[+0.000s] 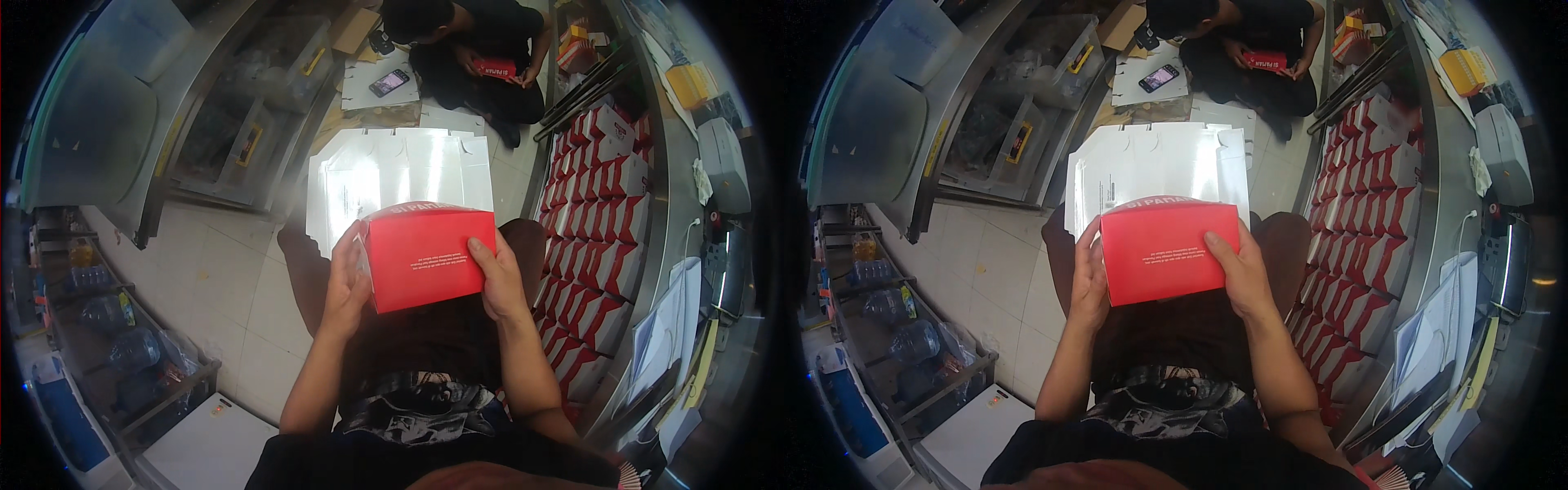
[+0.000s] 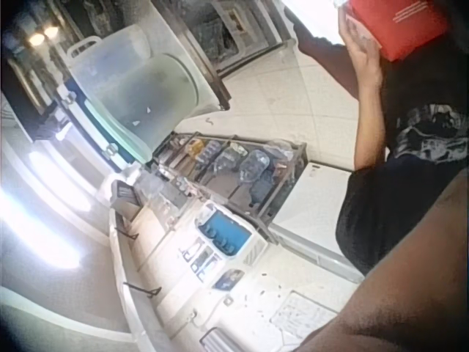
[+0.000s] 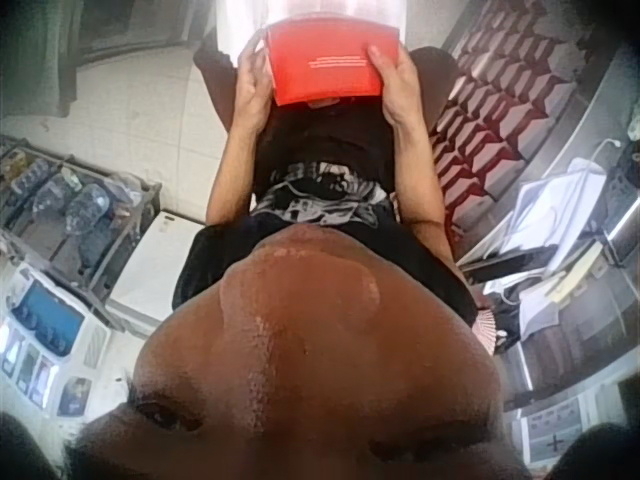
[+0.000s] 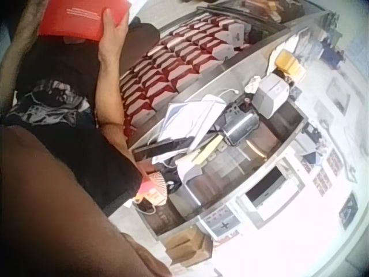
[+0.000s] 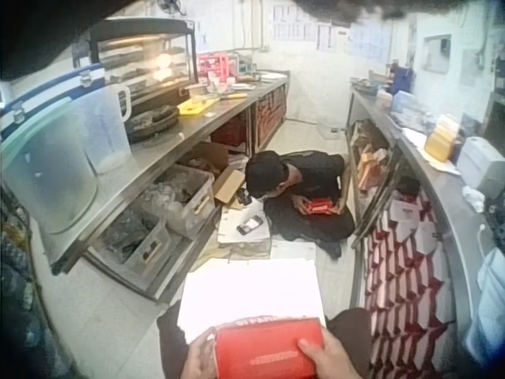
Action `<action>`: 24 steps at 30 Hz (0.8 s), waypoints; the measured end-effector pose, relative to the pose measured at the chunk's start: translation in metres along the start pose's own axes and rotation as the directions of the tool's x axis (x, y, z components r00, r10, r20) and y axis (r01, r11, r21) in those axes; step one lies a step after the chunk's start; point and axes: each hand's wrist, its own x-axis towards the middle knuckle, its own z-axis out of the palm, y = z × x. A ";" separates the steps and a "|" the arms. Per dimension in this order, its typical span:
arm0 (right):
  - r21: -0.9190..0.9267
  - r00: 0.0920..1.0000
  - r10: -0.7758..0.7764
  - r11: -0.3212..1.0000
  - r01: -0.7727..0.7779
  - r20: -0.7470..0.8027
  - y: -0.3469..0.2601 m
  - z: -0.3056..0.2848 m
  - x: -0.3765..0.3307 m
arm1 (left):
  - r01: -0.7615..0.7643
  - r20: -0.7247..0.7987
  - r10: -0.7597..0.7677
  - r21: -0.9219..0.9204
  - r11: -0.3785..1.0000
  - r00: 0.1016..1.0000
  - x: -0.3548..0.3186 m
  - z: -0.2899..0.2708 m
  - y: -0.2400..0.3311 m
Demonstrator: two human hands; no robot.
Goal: The person folds flat cardboard sheets into small rectangular boxes, tucks the flaps to close them, and places the finished boxes into a red-and-white patterned display rack. The person repeats this process for multiple units.
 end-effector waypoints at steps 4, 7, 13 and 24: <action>0.007 1.000 0.017 1.000 -0.017 0.021 0.001 0.000 -0.001 | 0.082 0.017 -0.081 -0.068 0.994 0.997 0.002 0.007 0.011; -0.025 0.999 0.005 1.000 -0.004 0.040 -0.002 0.001 -0.001 | 0.165 0.005 -0.165 -0.126 0.978 0.986 0.002 0.011 0.018; -0.076 0.994 -0.054 0.995 0.061 0.092 -0.003 0.002 0.000 | 0.337 -0.100 -0.366 -0.224 0.914 0.925 0.003 0.008 0.013; -0.038 0.999 0.016 0.999 -0.014 0.036 0.005 -0.001 0.006 | 0.140 0.031 -0.137 -0.185 0.973 0.990 0.004 0.013 0.028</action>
